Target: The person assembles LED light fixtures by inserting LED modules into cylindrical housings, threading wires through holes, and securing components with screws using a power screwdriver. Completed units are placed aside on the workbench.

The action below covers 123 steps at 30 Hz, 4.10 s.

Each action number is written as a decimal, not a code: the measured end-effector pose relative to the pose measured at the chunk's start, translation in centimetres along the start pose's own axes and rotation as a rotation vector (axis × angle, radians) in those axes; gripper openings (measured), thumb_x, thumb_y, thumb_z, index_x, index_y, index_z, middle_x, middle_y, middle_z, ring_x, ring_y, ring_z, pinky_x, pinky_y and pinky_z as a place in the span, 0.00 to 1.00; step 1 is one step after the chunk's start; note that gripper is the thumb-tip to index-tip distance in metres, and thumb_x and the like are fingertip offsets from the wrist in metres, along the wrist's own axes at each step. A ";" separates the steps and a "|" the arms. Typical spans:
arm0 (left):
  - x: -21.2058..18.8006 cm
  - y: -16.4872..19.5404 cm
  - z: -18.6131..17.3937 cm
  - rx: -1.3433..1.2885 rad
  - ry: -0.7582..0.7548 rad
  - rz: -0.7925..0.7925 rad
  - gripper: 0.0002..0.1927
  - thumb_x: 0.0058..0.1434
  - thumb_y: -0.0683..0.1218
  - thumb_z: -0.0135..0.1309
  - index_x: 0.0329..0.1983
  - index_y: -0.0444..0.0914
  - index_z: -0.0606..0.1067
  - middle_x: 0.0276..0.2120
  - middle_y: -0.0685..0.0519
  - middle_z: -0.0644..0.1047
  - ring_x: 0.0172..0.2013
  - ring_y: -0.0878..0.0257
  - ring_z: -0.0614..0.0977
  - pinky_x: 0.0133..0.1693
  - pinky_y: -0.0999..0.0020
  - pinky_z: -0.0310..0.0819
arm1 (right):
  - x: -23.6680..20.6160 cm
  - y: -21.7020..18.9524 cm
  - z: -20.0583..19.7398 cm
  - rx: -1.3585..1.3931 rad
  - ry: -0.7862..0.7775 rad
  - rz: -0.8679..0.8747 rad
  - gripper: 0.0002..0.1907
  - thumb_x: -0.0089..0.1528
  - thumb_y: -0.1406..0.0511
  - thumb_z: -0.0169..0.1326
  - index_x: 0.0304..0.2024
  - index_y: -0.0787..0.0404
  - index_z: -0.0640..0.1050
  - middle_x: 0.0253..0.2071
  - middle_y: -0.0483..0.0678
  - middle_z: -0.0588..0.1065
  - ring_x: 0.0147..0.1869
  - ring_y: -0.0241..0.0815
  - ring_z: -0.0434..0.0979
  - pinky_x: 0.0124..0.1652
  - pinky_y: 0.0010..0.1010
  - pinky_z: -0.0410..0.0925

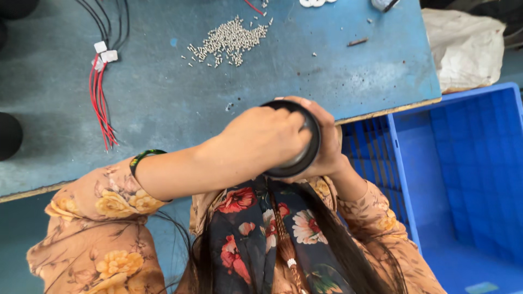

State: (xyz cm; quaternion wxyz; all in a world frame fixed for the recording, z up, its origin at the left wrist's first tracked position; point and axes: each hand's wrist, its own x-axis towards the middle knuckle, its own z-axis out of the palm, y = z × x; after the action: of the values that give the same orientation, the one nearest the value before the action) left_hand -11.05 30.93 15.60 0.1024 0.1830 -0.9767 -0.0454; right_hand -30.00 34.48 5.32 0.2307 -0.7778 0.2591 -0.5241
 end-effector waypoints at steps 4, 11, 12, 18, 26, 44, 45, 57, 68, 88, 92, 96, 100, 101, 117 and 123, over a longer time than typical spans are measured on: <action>-0.2 -0.2 -0.1 0.018 0.121 -0.040 0.09 0.49 0.42 0.58 0.34 0.36 0.76 0.35 0.48 0.78 0.40 0.54 0.83 0.35 0.64 0.79 | 0.2 -0.4 -0.4 -0.050 0.022 0.056 0.67 0.42 0.57 0.81 0.72 0.61 0.50 0.67 0.65 0.64 0.69 0.58 0.72 0.66 0.45 0.68; 0.2 0.1 -0.8 0.005 0.106 -0.115 0.09 0.50 0.42 0.58 0.34 0.37 0.76 0.35 0.49 0.77 0.40 0.55 0.82 0.33 0.64 0.80 | 1.1 -0.6 -0.5 -0.091 0.059 0.019 0.67 0.41 0.55 0.80 0.71 0.60 0.51 0.66 0.65 0.65 0.67 0.58 0.73 0.64 0.45 0.69; 0.2 0.1 -0.9 0.012 0.102 -0.126 0.09 0.50 0.42 0.58 0.35 0.37 0.76 0.35 0.49 0.77 0.40 0.55 0.82 0.32 0.64 0.80 | 1.2 -0.7 -0.5 -0.107 0.061 0.016 0.67 0.41 0.56 0.81 0.71 0.59 0.51 0.66 0.66 0.65 0.67 0.58 0.73 0.63 0.45 0.69; 0.5 0.0 -1.2 0.013 0.157 -0.145 0.10 0.52 0.43 0.59 0.37 0.38 0.76 0.33 0.52 0.78 0.33 0.57 0.83 0.25 0.62 0.77 | 1.4 -1.0 -0.3 -0.063 0.080 0.028 0.68 0.45 0.58 0.80 0.73 0.55 0.47 0.67 0.69 0.64 0.66 0.59 0.72 0.66 0.48 0.69; 0.5 -0.2 -1.0 -0.023 0.109 -0.128 0.12 0.48 0.44 0.61 0.36 0.39 0.77 0.32 0.50 0.78 0.33 0.56 0.85 0.28 0.61 0.78 | 1.1 -0.7 -0.3 -0.073 0.091 0.035 0.68 0.41 0.55 0.79 0.72 0.60 0.49 0.66 0.67 0.65 0.65 0.59 0.73 0.65 0.47 0.69; 1.3 -0.9 -0.1 -0.097 0.071 -0.106 0.17 0.48 0.41 0.62 0.41 0.35 0.74 0.37 0.44 0.79 0.36 0.49 0.85 0.30 0.58 0.80 | -1.2 0.4 -0.7 -0.171 0.093 0.112 0.73 0.37 0.53 0.81 0.72 0.64 0.50 0.68 0.62 0.64 0.69 0.55 0.71 0.68 0.45 0.66; 1.3 -0.8 -0.1 -0.052 0.093 -0.095 0.15 0.49 0.41 0.62 0.40 0.36 0.75 0.37 0.46 0.79 0.37 0.51 0.86 0.30 0.58 0.80 | -1.2 0.4 -0.7 -0.171 0.090 0.109 0.73 0.37 0.53 0.81 0.72 0.64 0.49 0.68 0.61 0.64 0.68 0.54 0.71 0.68 0.45 0.66; 1.4 -0.4 -0.7 -0.074 0.112 -0.126 0.24 0.42 0.45 0.66 0.42 0.35 0.73 0.34 0.46 0.78 0.32 0.51 0.85 0.27 0.58 0.79 | -1.6 0.0 -0.8 -0.174 0.121 0.179 0.73 0.37 0.50 0.80 0.74 0.62 0.50 0.68 0.58 0.65 0.69 0.52 0.72 0.69 0.43 0.67; 1.1 -0.3 -0.4 -0.099 0.005 -0.151 0.17 0.48 0.42 0.62 0.41 0.33 0.75 0.34 0.43 0.80 0.31 0.49 0.85 0.28 0.58 0.80 | -1.1 -0.2 -0.4 -0.150 0.103 0.135 0.72 0.39 0.53 0.81 0.73 0.62 0.49 0.68 0.62 0.65 0.68 0.54 0.72 0.67 0.44 0.68; 2.5 0.2 2.2 0.000 -0.197 -0.100 0.08 0.46 0.43 0.61 0.29 0.34 0.81 0.33 0.40 0.80 0.30 0.48 0.85 0.29 0.57 0.80 | 0.1 0.2 0.3 0.014 0.047 0.019 0.69 0.40 0.59 0.81 0.73 0.56 0.49 0.67 0.68 0.64 0.68 0.61 0.71 0.66 0.50 0.67; 1.5 0.0 0.1 -0.084 -0.114 -0.114 0.10 0.47 0.41 0.61 0.32 0.33 0.80 0.35 0.39 0.79 0.31 0.48 0.85 0.29 0.57 0.80 | -0.2 -0.4 0.2 -0.007 0.051 0.030 0.69 0.40 0.58 0.79 0.73 0.56 0.48 0.67 0.68 0.64 0.70 0.61 0.71 0.66 0.49 0.67; -0.8 -0.3 -2.6 -0.073 0.058 -0.110 0.13 0.49 0.37 0.60 0.38 0.30 0.77 0.36 0.41 0.78 0.31 0.49 0.85 0.26 0.60 0.79 | -0.9 -0.7 0.0 -0.037 0.093 0.127 0.69 0.45 0.58 0.81 0.74 0.56 0.47 0.67 0.66 0.65 0.68 0.57 0.72 0.67 0.47 0.69; -0.6 -0.7 -2.7 -0.052 -0.003 -0.112 0.15 0.44 0.39 0.60 0.36 0.30 0.77 0.36 0.41 0.78 0.30 0.50 0.85 0.26 0.60 0.79 | -1.3 1.0 0.6 -0.067 0.122 0.071 0.70 0.40 0.56 0.80 0.73 0.57 0.48 0.68 0.66 0.64 0.67 0.57 0.71 0.67 0.48 0.67; -0.2 -0.6 -2.2 -0.046 -0.006 -0.109 0.13 0.46 0.39 0.60 0.36 0.30 0.77 0.36 0.41 0.78 0.30 0.50 0.85 0.26 0.60 0.79 | -1.4 1.5 0.9 -0.075 0.121 0.075 0.70 0.40 0.56 0.79 0.73 0.58 0.47 0.68 0.66 0.64 0.67 0.57 0.71 0.67 0.49 0.67; 1.8 -0.6 1.4 -0.045 -0.179 -0.075 0.05 0.45 0.42 0.62 0.24 0.35 0.81 0.26 0.42 0.81 0.27 0.49 0.85 0.29 0.57 0.79 | -0.2 0.7 1.0 0.045 0.072 0.004 0.72 0.39 0.55 0.80 0.74 0.56 0.47 0.68 0.68 0.63 0.68 0.60 0.71 0.66 0.49 0.67; 1.7 -0.1 2.0 0.008 -0.110 -0.034 0.05 0.42 0.43 0.61 0.23 0.37 0.81 0.25 0.45 0.81 0.29 0.50 0.85 0.31 0.57 0.79 | 0.0 0.4 1.2 0.076 0.072 -0.021 0.71 0.40 0.56 0.80 0.74 0.56 0.48 0.68 0.68 0.63 0.69 0.60 0.70 0.67 0.48 0.66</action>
State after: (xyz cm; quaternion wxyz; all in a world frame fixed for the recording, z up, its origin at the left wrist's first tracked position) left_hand -13.03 30.26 13.91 0.0472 0.1974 -0.9777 -0.0535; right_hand -28.93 34.24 4.68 0.2453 -0.7518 0.2388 -0.5635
